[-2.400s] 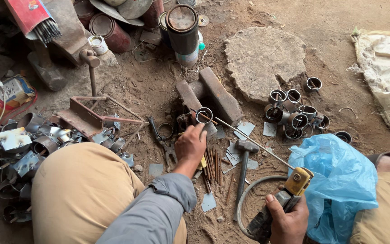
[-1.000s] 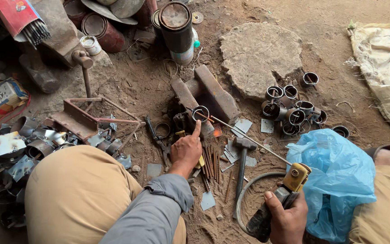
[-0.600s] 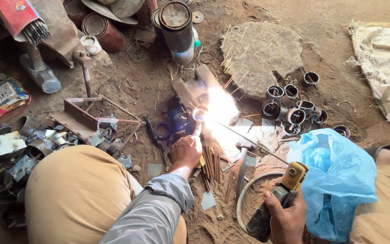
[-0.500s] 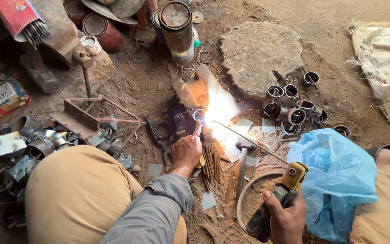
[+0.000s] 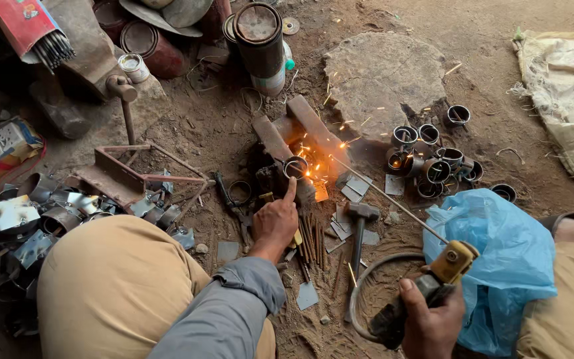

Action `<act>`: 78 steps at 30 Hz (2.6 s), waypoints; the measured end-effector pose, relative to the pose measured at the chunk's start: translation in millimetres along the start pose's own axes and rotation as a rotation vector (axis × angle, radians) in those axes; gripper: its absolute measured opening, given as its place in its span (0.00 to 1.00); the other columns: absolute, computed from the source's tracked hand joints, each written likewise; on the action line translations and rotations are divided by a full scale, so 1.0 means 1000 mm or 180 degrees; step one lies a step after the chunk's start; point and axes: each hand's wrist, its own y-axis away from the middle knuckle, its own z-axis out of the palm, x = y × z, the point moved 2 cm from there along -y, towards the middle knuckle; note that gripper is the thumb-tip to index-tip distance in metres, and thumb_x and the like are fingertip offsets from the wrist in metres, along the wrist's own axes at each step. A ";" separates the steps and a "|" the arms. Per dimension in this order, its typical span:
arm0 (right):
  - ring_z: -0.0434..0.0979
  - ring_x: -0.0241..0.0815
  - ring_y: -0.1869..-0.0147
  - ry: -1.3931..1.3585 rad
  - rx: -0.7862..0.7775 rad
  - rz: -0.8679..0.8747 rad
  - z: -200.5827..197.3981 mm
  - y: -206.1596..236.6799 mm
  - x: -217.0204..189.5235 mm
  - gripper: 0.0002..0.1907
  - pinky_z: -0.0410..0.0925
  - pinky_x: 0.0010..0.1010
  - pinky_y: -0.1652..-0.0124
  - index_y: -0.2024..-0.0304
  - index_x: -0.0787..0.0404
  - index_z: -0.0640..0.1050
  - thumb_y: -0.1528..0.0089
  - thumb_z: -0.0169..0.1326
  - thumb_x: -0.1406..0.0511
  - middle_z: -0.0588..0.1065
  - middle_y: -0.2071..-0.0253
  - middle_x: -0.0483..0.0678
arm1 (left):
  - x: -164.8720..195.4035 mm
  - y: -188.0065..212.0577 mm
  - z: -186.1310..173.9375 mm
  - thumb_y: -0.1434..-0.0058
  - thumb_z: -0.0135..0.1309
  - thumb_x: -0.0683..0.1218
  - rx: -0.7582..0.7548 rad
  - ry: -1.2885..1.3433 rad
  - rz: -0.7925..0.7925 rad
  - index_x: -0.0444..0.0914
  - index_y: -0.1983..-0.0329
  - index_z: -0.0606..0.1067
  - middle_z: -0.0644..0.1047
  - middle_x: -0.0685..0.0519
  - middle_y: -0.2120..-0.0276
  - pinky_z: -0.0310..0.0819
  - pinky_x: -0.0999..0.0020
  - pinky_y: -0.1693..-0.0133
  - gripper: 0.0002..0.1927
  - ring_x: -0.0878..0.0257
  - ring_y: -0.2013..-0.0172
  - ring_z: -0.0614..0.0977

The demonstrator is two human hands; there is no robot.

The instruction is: The person sits on the ground and welds metal rods into small cylindrical metal parts using a handheld welding torch. They pick up a cylinder, insert a rod, and weld it in place, repeating the process for multiple items.

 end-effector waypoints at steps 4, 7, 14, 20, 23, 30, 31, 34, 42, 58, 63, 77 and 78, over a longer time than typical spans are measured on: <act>0.69 0.32 0.69 -0.0168 -0.0151 -0.0073 0.002 -0.001 -0.001 0.18 0.65 0.26 0.67 0.54 0.64 0.71 0.42 0.63 0.65 0.70 0.69 0.42 | -0.004 -0.002 0.009 0.30 0.46 0.53 0.0259 0.0015 0.0118 0.55 0.21 0.50 0.81 0.52 0.68 0.79 0.57 0.62 0.36 0.55 0.68 0.83; 0.68 0.31 0.68 0.0003 -0.0250 -0.0022 0.004 0.000 0.002 0.18 0.65 0.25 0.67 0.54 0.63 0.71 0.42 0.63 0.64 0.70 0.69 0.41 | -0.006 -0.002 0.013 0.32 0.48 0.53 0.0587 0.0082 0.0259 0.55 0.22 0.52 0.81 0.52 0.67 0.79 0.55 0.62 0.36 0.54 0.67 0.83; 0.68 0.32 0.67 -0.0041 -0.0306 0.0068 0.008 0.000 0.005 0.18 0.65 0.25 0.66 0.54 0.64 0.72 0.42 0.63 0.65 0.71 0.69 0.42 | 0.000 0.003 0.001 0.32 0.48 0.53 0.0621 0.0016 0.0225 0.54 0.23 0.53 0.81 0.51 0.65 0.79 0.54 0.62 0.35 0.53 0.65 0.83; 0.75 0.35 0.65 -0.0324 -0.0431 0.0241 0.010 0.000 0.010 0.20 0.70 0.27 0.62 0.50 0.66 0.71 0.42 0.61 0.67 0.75 0.66 0.47 | 0.006 0.014 -0.017 0.29 0.44 0.53 0.0283 0.0112 0.0136 0.52 0.21 0.49 0.81 0.52 0.67 0.80 0.57 0.63 0.35 0.55 0.68 0.84; 0.76 0.35 0.64 -0.0393 -0.0431 0.0210 0.009 -0.001 0.014 0.21 0.70 0.27 0.61 0.49 0.66 0.71 0.43 0.61 0.67 0.75 0.65 0.48 | 0.007 0.015 -0.019 0.31 0.47 0.53 0.0651 0.0083 0.0347 0.52 0.22 0.50 0.82 0.52 0.67 0.79 0.56 0.63 0.35 0.55 0.67 0.83; 0.76 0.35 0.63 -0.0213 -0.0459 0.0093 0.006 0.000 0.015 0.21 0.71 0.27 0.60 0.50 0.66 0.71 0.43 0.62 0.65 0.75 0.64 0.48 | -0.008 0.001 0.009 0.28 0.47 0.55 0.0312 0.0009 0.0055 0.43 0.54 0.77 0.81 0.53 0.67 0.77 0.57 0.60 0.14 0.57 0.65 0.83; 0.76 0.35 0.63 -0.0254 -0.0475 0.0112 0.007 0.000 0.014 0.21 0.71 0.27 0.61 0.50 0.66 0.71 0.43 0.62 0.65 0.75 0.64 0.48 | -0.009 -0.001 0.012 0.33 0.49 0.53 0.0387 -0.0046 0.0095 0.43 0.56 0.76 0.81 0.53 0.67 0.78 0.58 0.61 0.12 0.57 0.65 0.83; 0.76 0.36 0.65 -0.0196 -0.0436 0.0086 0.007 0.000 0.009 0.21 0.72 0.28 0.63 0.50 0.65 0.70 0.42 0.62 0.64 0.74 0.65 0.47 | -0.010 -0.003 0.016 0.38 0.49 0.50 0.0420 -0.0041 0.0098 0.43 0.53 0.75 0.80 0.53 0.68 0.79 0.60 0.64 0.13 0.58 0.67 0.82; 0.71 0.34 0.70 -0.0148 -0.0104 0.0079 0.002 -0.005 -0.005 0.19 0.66 0.28 0.70 0.53 0.62 0.71 0.43 0.62 0.64 0.71 0.70 0.44 | -0.001 0.003 0.002 0.29 0.46 0.54 0.0455 -0.0012 0.0238 0.55 0.21 0.50 0.80 0.52 0.69 0.79 0.56 0.63 0.35 0.56 0.68 0.82; 0.71 0.32 0.68 0.0425 -0.0330 0.0042 0.007 0.001 -0.012 0.21 0.67 0.26 0.66 0.55 0.64 0.72 0.44 0.64 0.61 0.72 0.70 0.43 | -0.006 -0.001 0.016 0.29 0.45 0.55 0.0294 -0.0086 0.0119 0.55 0.21 0.49 0.81 0.56 0.67 0.82 0.64 0.64 0.35 0.61 0.69 0.83; 0.72 0.32 0.68 0.0512 -0.0346 0.0099 0.007 0.002 -0.016 0.21 0.68 0.26 0.66 0.55 0.64 0.72 0.44 0.64 0.61 0.73 0.70 0.43 | -0.005 0.000 0.014 0.28 0.45 0.55 0.0262 -0.0121 0.0106 0.55 0.21 0.48 0.81 0.55 0.67 0.82 0.62 0.63 0.35 0.60 0.68 0.83; 0.73 0.31 0.68 0.0164 -0.0543 0.0055 0.013 0.004 -0.020 0.20 0.68 0.25 0.66 0.56 0.63 0.72 0.44 0.63 0.62 0.73 0.69 0.43 | -0.007 0.003 0.011 0.30 0.45 0.52 0.0229 0.0166 -0.0043 0.46 0.47 0.76 0.80 0.54 0.67 0.81 0.59 0.61 0.14 0.59 0.67 0.83; 0.73 0.31 0.68 0.0106 -0.0571 0.0027 0.013 0.004 -0.020 0.19 0.68 0.25 0.66 0.56 0.63 0.72 0.44 0.63 0.62 0.73 0.69 0.43 | -0.007 0.003 0.011 0.33 0.47 0.50 0.0328 0.0260 -0.0031 0.45 0.49 0.77 0.80 0.52 0.68 0.80 0.59 0.61 0.14 0.58 0.67 0.83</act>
